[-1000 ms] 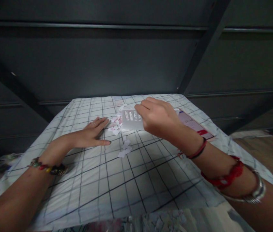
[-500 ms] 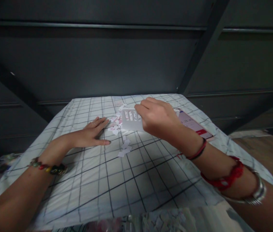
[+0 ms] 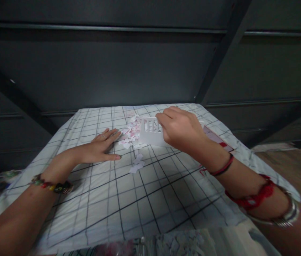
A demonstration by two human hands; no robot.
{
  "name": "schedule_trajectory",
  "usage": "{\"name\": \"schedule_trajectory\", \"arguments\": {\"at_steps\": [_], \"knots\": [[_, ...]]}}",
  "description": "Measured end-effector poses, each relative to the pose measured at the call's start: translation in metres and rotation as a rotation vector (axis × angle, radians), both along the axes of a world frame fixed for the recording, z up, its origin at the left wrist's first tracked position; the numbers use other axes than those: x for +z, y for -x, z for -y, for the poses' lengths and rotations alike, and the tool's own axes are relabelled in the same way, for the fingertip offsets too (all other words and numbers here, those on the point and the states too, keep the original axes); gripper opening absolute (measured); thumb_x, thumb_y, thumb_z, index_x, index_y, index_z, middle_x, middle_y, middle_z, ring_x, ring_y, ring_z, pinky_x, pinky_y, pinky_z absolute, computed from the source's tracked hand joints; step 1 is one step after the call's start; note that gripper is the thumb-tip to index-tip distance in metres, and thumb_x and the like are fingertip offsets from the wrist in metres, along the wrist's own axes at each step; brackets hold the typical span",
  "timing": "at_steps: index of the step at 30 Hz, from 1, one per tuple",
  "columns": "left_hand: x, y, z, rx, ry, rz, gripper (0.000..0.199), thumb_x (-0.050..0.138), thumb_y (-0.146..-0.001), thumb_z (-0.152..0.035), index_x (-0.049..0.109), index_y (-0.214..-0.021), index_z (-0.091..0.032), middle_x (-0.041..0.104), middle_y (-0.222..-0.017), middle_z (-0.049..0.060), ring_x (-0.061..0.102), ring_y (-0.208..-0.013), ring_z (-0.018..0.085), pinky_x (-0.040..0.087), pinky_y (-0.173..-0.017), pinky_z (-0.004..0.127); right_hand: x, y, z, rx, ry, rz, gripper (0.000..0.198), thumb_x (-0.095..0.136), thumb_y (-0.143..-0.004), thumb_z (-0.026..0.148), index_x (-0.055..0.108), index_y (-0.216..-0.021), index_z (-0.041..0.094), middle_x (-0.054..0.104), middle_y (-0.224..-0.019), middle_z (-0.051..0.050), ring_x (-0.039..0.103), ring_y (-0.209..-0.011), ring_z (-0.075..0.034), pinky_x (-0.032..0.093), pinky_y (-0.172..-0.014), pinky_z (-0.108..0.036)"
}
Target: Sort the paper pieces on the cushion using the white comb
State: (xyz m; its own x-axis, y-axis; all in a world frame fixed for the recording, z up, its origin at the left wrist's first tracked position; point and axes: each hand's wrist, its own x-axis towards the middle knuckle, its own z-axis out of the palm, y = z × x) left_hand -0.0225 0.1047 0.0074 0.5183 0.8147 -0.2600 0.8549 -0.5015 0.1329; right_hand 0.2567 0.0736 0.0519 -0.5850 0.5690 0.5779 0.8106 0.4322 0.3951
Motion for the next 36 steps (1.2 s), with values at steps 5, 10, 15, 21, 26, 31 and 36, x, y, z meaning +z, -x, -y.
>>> {"name": "schedule_trajectory", "arguments": {"at_steps": [5, 10, 15, 21, 26, 31, 36], "knots": [[0.000, 0.000, -0.001, -0.041, -0.003, 0.015, 0.094, 0.052, -0.082, -0.062, 0.011, -0.150, -0.013, -0.001, -0.155, 0.016, -0.009, -0.140, 0.035, 0.010, -0.111, 0.047, 0.001, -0.001, 0.002, 0.040, -0.039, -0.007, 0.022, 0.042, -0.083, 0.013, 0.062, -0.077, 0.017, 0.062, -0.072, -0.006, 0.053, -0.070, -0.018, 0.038, -0.060, -0.030], [0.001, 0.000, 0.000, -0.033, -0.001, 0.013, 0.093, 0.052, -0.083, -0.062, 0.011, -0.151, -0.014, 0.000, -0.156, 0.015, -0.009, -0.140, 0.035, 0.009, -0.112, 0.046, 0.000, -0.002, 0.005, 0.070, -0.027, 0.013, 0.022, 0.043, -0.082, 0.010, 0.062, -0.076, 0.016, 0.062, -0.070, -0.006, 0.053, -0.070, -0.018, 0.039, -0.062, -0.030], [0.002, 0.000, 0.000, -0.038, -0.007, 0.010, 0.092, 0.051, -0.083, -0.062, 0.012, -0.151, -0.014, 0.000, -0.156, 0.014, -0.008, -0.140, 0.035, 0.010, -0.112, 0.046, 0.000, -0.004, 0.004, 0.073, -0.069, 0.004, 0.020, 0.045, -0.079, 0.009, 0.063, -0.077, 0.015, 0.062, -0.071, -0.006, 0.053, -0.068, -0.018, 0.039, -0.060, -0.030], [0.001, 0.000, -0.001, -0.030, -0.001, 0.007, 0.093, 0.052, -0.082, -0.062, 0.013, -0.151, -0.014, 0.001, -0.156, 0.015, -0.008, -0.140, 0.036, 0.010, -0.112, 0.046, 0.000, 0.001, 0.009, 0.200, -0.068, 0.029, 0.020, 0.045, -0.078, 0.004, 0.063, -0.079, 0.013, 0.062, -0.070, -0.006, 0.053, -0.067, -0.017, 0.039, -0.058, -0.029], [0.000, 0.001, -0.001, -0.025, -0.006, 0.006, 0.092, 0.052, -0.082, -0.063, 0.014, -0.151, -0.015, 0.001, -0.156, 0.015, -0.007, -0.140, 0.036, 0.011, -0.111, 0.047, 0.000, -0.001, 0.011, 0.262, -0.056, 0.005, 0.019, 0.045, -0.078, 0.004, 0.062, -0.078, 0.013, 0.060, -0.068, -0.005, 0.052, -0.065, -0.017, 0.039, -0.057, -0.028], [-0.002, 0.002, -0.003, -0.023, -0.002, 0.012, 0.094, 0.050, -0.081, -0.065, 0.013, -0.151, -0.014, 0.002, -0.156, 0.016, -0.007, -0.140, 0.036, 0.011, -0.111, 0.048, 0.001, 0.000, 0.011, 0.273, -0.075, -0.010, 0.020, 0.045, -0.077, 0.003, 0.062, -0.079, 0.013, 0.059, -0.068, -0.005, 0.052, -0.067, -0.017, 0.039, -0.058, -0.028], [-0.004, 0.005, -0.004, -0.019, 0.007, 0.017, 0.096, 0.049, -0.080, -0.067, 0.013, -0.151, -0.013, 0.001, -0.156, 0.017, -0.007, -0.140, 0.037, 0.013, -0.111, 0.049, 0.000, 0.001, 0.020, 0.272, 0.035, -0.018, 0.020, 0.043, -0.080, 0.006, 0.060, -0.074, 0.015, 0.053, -0.061, -0.002, 0.047, -0.061, -0.015, 0.034, -0.054, -0.027]]}}
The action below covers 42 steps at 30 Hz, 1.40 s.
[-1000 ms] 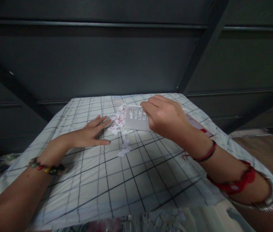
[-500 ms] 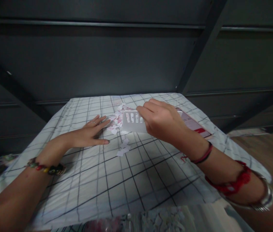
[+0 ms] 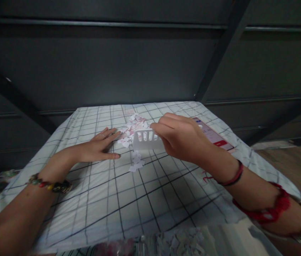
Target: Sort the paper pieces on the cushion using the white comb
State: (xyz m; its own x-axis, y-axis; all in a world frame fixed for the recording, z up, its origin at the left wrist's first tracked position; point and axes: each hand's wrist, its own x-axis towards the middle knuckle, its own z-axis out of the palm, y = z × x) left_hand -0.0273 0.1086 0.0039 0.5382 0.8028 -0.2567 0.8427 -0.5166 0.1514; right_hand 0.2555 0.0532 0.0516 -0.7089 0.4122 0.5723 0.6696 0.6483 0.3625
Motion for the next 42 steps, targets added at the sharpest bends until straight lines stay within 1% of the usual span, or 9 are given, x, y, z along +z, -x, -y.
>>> {"name": "schedule_trajectory", "arguments": {"at_steps": [4, 9, 14, 18, 22, 30, 35, 38, 42], "knots": [[0.001, 0.000, 0.001, 0.009, 0.004, -0.011, 0.098, 0.048, -0.080, -0.068, 0.010, -0.151, -0.012, 0.002, -0.155, 0.018, -0.006, -0.140, 0.037, 0.013, -0.110, 0.050, 0.003, 0.000, 0.010, 0.015, 0.030, -0.033, 0.020, 0.042, -0.083, 0.009, 0.059, -0.075, 0.017, 0.050, -0.059, 0.000, 0.044, -0.059, -0.014, 0.030, -0.051, -0.027], [0.002, -0.001, 0.001, 0.023, 0.011, -0.013, 0.098, 0.049, -0.080, -0.067, 0.010, -0.151, -0.011, 0.001, -0.155, 0.019, -0.006, -0.139, 0.037, 0.013, -0.110, 0.051, 0.003, 0.004, 0.010, 0.004, 0.033, -0.060, 0.022, 0.041, -0.084, 0.007, 0.059, -0.076, 0.016, 0.052, -0.061, -0.001, 0.046, -0.062, -0.014, 0.032, -0.054, -0.026], [0.003, -0.002, 0.003, 0.037, 0.025, -0.020, 0.098, 0.050, -0.081, -0.065, 0.009, -0.151, -0.011, 0.000, -0.155, 0.019, -0.006, -0.140, 0.037, 0.013, -0.110, 0.049, -0.001, 0.002, 0.017, 0.146, 0.096, -0.029, 0.021, 0.042, -0.084, 0.005, 0.059, -0.079, 0.016, 0.053, -0.063, -0.001, 0.044, -0.060, -0.013, 0.034, -0.054, -0.027], [0.005, -0.003, 0.004, 0.047, 0.047, -0.012, 0.097, 0.052, -0.081, -0.062, 0.008, -0.151, -0.013, -0.002, -0.155, 0.017, -0.008, -0.140, 0.036, 0.012, -0.110, 0.049, 0.002, 0.000, 0.028, 0.208, 0.042, -0.060, 0.019, 0.044, -0.083, 0.003, 0.058, -0.082, 0.016, 0.052, -0.063, -0.001, 0.044, -0.060, -0.013, 0.033, -0.053, -0.027], [0.008, -0.006, 0.006, -0.030, 0.104, 0.046, 0.106, 0.056, -0.076, -0.065, 0.003, -0.151, -0.014, -0.007, -0.155, 0.016, -0.012, -0.139, 0.035, 0.008, -0.111, 0.048, 0.004, 0.006, 0.029, 0.219, 0.053, -0.107, 0.018, 0.045, -0.084, 0.003, 0.058, -0.086, 0.016, 0.056, -0.066, -0.001, 0.047, -0.063, -0.014, 0.036, -0.056, -0.028], [0.005, -0.010, 0.009, -0.115, 0.102, 0.069, 0.110, 0.065, -0.073, -0.059, 0.000, -0.151, -0.017, -0.012, -0.155, 0.016, -0.015, -0.139, 0.034, 0.006, -0.111, 0.048, 0.003, -0.004, 0.039, 0.296, 0.235, -0.075, 0.022, 0.040, -0.085, 0.000, 0.053, -0.090, 0.016, 0.061, -0.073, -0.002, 0.053, -0.069, -0.013, 0.044, -0.065, -0.028], [0.003, -0.017, 0.014, -0.195, 0.045, 0.106, 0.105, 0.065, -0.076, -0.054, 0.000, -0.151, -0.018, -0.011, -0.155, 0.015, -0.014, -0.139, 0.034, 0.006, -0.111, 0.048, 0.009, -0.017, 0.052, 0.230, 0.212, -0.090, 0.022, 0.038, -0.087, 0.002, 0.052, -0.087, 0.019, 0.061, -0.073, -0.001, 0.054, -0.068, -0.012, 0.045, -0.063, -0.027], [0.002, -0.026, 0.020, -0.285, 0.012, 0.152, 0.103, 0.065, -0.077, -0.055, 0.001, -0.151, -0.022, -0.012, -0.155, 0.012, -0.015, -0.139, 0.034, 0.007, -0.110, 0.050, 0.008, -0.017, 0.050, 0.183, 0.195, -0.088, 0.019, 0.041, -0.087, 0.004, 0.054, -0.089, 0.018, 0.061, -0.072, -0.001, 0.055, -0.067, -0.013, 0.045, -0.061, -0.028], [0.000, -0.036, 0.025, -0.322, -0.004, 0.183, 0.105, 0.068, -0.074, -0.057, 0.006, -0.151, -0.022, -0.013, -0.155, 0.012, -0.015, -0.139, 0.035, 0.006, -0.111, 0.051, 0.007, -0.014, 0.054, 0.175, 0.200, -0.062, 0.019, 0.042, -0.085, 0.002, 0.055, -0.090, 0.015, 0.061, -0.071, -0.003, 0.053, -0.067, -0.014, 0.044, -0.062, -0.028]]}}
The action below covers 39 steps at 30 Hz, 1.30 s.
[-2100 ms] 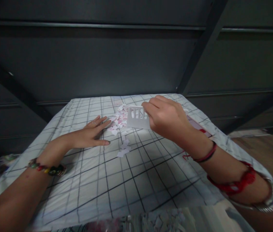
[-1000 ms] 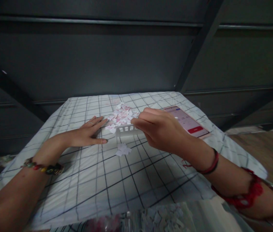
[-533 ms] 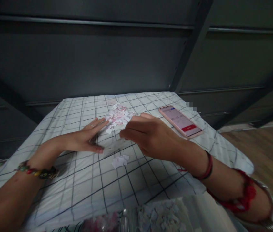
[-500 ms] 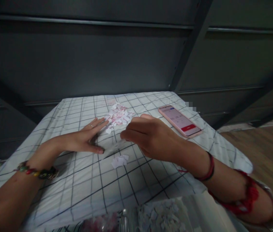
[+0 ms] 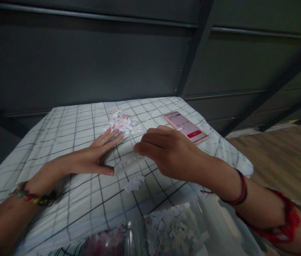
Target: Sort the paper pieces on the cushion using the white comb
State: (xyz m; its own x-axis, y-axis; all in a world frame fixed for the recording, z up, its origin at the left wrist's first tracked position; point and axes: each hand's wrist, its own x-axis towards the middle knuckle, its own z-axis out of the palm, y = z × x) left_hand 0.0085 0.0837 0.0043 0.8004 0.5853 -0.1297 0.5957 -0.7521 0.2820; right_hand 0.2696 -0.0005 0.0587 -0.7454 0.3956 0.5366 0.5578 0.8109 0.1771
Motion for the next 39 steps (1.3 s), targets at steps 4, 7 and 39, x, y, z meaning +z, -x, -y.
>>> {"name": "schedule_trajectory", "arguments": {"at_steps": [4, 7, 39], "knots": [[-0.001, -0.001, -0.001, -0.019, -0.046, 0.011, 0.106, 0.069, -0.074, -0.057, 0.008, -0.151, -0.020, -0.013, -0.155, 0.013, -0.017, -0.138, 0.037, 0.002, -0.111, 0.052, 0.005, -0.003, 0.018, -0.015, 0.011, 0.038, 0.020, 0.041, -0.084, -0.001, 0.052, -0.088, 0.015, 0.061, -0.070, -0.003, 0.051, -0.067, -0.015, 0.045, -0.065, -0.029], [-0.003, -0.001, -0.001, -0.048, -0.057, 0.024, 0.105, 0.068, -0.074, -0.061, 0.008, -0.151, -0.021, -0.014, -0.155, 0.012, -0.017, -0.138, 0.037, 0.001, -0.111, 0.052, 0.010, -0.007, 0.034, -0.061, 0.037, 0.065, 0.021, 0.039, -0.084, -0.001, 0.051, -0.088, 0.017, 0.060, -0.070, -0.003, 0.052, -0.068, -0.014, 0.046, -0.065, -0.029], [-0.005, 0.026, -0.022, 0.340, -0.069, -0.110, 0.107, 0.046, -0.078, -0.071, 0.003, -0.149, -0.004, -0.002, -0.154, 0.022, -0.007, -0.139, 0.037, 0.011, -0.110, 0.050, 0.004, 0.034, -0.078, -0.407, 0.034, 0.006, 0.026, 0.037, -0.086, 0.015, 0.063, -0.089, 0.011, 0.066, -0.088, -0.012, 0.058, -0.082, -0.021, 0.041, -0.071, -0.031]]}}
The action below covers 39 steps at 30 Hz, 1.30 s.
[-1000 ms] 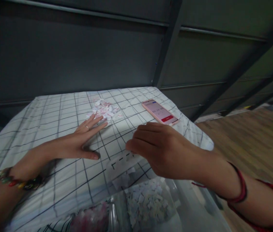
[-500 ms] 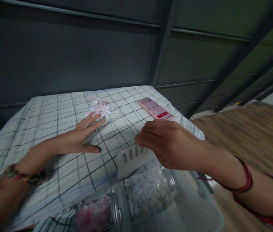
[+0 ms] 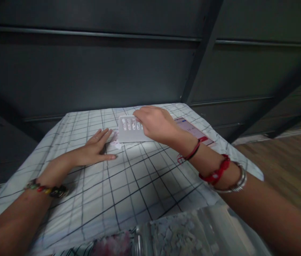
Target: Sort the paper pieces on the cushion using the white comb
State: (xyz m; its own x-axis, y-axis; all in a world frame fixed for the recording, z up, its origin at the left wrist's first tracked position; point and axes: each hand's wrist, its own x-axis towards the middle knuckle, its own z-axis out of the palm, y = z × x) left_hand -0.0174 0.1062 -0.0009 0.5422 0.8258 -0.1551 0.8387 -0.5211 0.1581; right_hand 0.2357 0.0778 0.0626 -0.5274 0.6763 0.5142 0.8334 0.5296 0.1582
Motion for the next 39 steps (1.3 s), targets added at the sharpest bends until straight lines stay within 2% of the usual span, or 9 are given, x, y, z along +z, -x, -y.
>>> {"name": "schedule_trajectory", "arguments": {"at_steps": [6, 12, 19, 24, 30, 34, 39], "knots": [[-0.001, 0.004, -0.002, 0.124, 0.031, -0.018, 0.109, 0.039, -0.076, -0.078, 0.005, -0.150, -0.005, 0.001, -0.154, 0.021, -0.003, -0.139, 0.041, 0.015, -0.109, 0.054, -0.002, 0.016, -0.016, 0.141, -0.048, 0.029, 0.027, 0.038, -0.080, 0.009, 0.064, -0.086, 0.013, 0.065, -0.080, -0.010, 0.055, -0.076, -0.019, 0.039, -0.071, -0.030], [0.006, 0.001, 0.002, 0.140, 0.073, -0.059, 0.105, 0.042, -0.081, -0.072, 0.004, -0.149, -0.002, -0.002, -0.154, 0.023, -0.005, -0.139, 0.040, 0.013, -0.110, 0.052, -0.002, 0.004, -0.025, 0.215, -0.100, 0.049, 0.027, 0.038, -0.080, 0.010, 0.065, -0.085, 0.014, 0.064, -0.075, -0.007, 0.055, -0.072, -0.018, 0.040, -0.069, -0.030], [0.003, 0.004, 0.001, -0.027, -0.035, 0.018, 0.091, 0.050, -0.085, -0.063, 0.013, -0.150, -0.011, 0.000, -0.155, 0.018, -0.009, -0.139, 0.037, 0.009, -0.111, 0.052, -0.011, -0.005, -0.031, 0.273, -0.171, 0.006, 0.025, 0.038, -0.087, 0.014, 0.063, -0.082, 0.017, 0.064, -0.073, -0.004, 0.057, -0.071, -0.016, 0.043, -0.069, -0.028], [0.001, 0.005, -0.001, -0.102, -0.084, 0.067, 0.085, 0.054, -0.087, -0.059, 0.021, -0.149, -0.011, 0.003, -0.155, 0.020, -0.006, -0.140, 0.037, 0.010, -0.111, 0.052, -0.016, -0.012, -0.028, 0.311, -0.267, 0.035, 0.022, 0.040, -0.085, 0.010, 0.062, -0.082, 0.016, 0.063, -0.070, -0.004, 0.056, -0.068, -0.016, 0.043, -0.066, -0.028], [0.004, 0.004, -0.001, -0.182, -0.189, 0.157, 0.062, 0.068, -0.082, -0.046, 0.048, -0.132, -0.017, 0.021, -0.152, 0.016, 0.004, -0.141, 0.036, 0.018, -0.110, 0.052, -0.013, -0.016, -0.024, 0.364, -0.291, 0.023, 0.021, 0.041, -0.081, 0.010, 0.061, -0.078, 0.017, 0.057, -0.063, -0.001, 0.052, -0.061, -0.014, 0.040, -0.061, -0.026], [0.008, 0.001, 0.001, -0.228, -0.212, 0.208, 0.046, 0.073, -0.079, -0.038, 0.058, -0.119, -0.020, 0.026, -0.150, 0.012, 0.008, -0.140, 0.034, 0.019, -0.111, 0.050, -0.016, -0.019, -0.028, 0.306, -0.326, 0.068, 0.021, 0.042, -0.078, 0.008, 0.062, -0.075, 0.016, 0.060, -0.065, -0.003, 0.052, -0.062, -0.015, 0.039, -0.060, -0.027], [0.009, 0.000, 0.002, -0.263, -0.214, 0.247, 0.037, 0.073, -0.080, -0.034, 0.064, -0.113, -0.020, 0.027, -0.149, 0.012, 0.011, -0.139, 0.035, 0.019, -0.110, 0.051, -0.018, -0.024, -0.034, 0.236, -0.354, 0.071, 0.020, 0.044, -0.077, 0.007, 0.062, -0.072, 0.016, 0.063, -0.067, -0.004, 0.054, -0.062, -0.015, 0.038, -0.057, -0.027]]}}
